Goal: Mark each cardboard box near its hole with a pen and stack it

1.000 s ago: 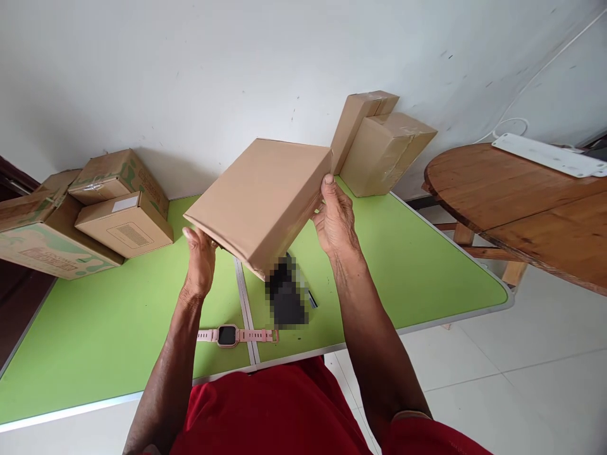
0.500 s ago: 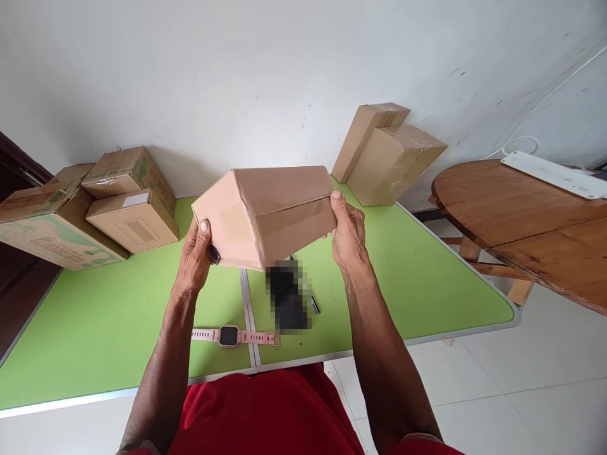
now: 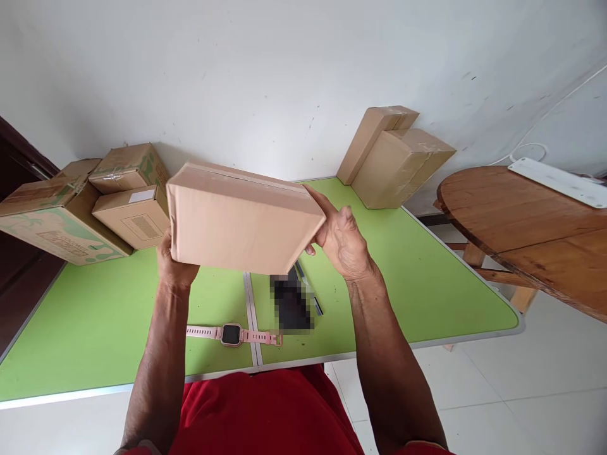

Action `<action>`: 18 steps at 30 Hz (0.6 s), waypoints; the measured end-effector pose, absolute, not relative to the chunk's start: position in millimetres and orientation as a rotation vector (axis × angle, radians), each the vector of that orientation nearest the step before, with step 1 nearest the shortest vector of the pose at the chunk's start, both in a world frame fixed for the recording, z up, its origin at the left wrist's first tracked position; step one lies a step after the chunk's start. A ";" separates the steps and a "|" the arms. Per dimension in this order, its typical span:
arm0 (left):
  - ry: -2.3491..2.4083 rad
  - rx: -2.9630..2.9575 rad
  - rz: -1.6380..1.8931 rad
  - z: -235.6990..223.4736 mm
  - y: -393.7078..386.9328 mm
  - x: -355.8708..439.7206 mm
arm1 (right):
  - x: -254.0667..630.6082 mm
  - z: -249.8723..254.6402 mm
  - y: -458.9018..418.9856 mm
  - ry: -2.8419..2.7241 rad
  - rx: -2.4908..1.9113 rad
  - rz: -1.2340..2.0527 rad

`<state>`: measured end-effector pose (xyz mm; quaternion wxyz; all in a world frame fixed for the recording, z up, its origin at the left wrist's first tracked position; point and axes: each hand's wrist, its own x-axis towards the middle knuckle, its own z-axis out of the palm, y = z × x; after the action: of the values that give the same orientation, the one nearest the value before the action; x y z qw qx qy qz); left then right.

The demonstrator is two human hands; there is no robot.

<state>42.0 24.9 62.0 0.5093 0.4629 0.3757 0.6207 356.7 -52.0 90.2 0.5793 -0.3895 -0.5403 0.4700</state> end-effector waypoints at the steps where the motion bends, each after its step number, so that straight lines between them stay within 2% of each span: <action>1: 0.859 1.034 1.479 61.4 25.6 40.7 | 356.7 91.0 -52.4 -1.285 -0.883 1.107; 5: 0.673 0.724 1.358 66.4 22.4 46.2 | 356.6 88.5 -52.4 -1.413 -0.934 0.994; 9: 0.631 0.683 1.195 74.2 14.2 56.2 | 354.0 82.9 -50.2 -1.406 -1.052 0.809; 15: 0.721 0.754 1.096 72.3 10.2 62.1 | 344.7 76.7 -44.3 -1.066 -0.848 1.126; 18: 0.771 0.828 1.078 68.9 10.7 63.1 | 342.2 74.5 -44.7 -0.953 -0.867 1.174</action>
<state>63.1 10.7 68.9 0.7099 0.3731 0.3473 0.4860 342.2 -44.7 74.5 0.6437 -0.3806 -0.4186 0.5154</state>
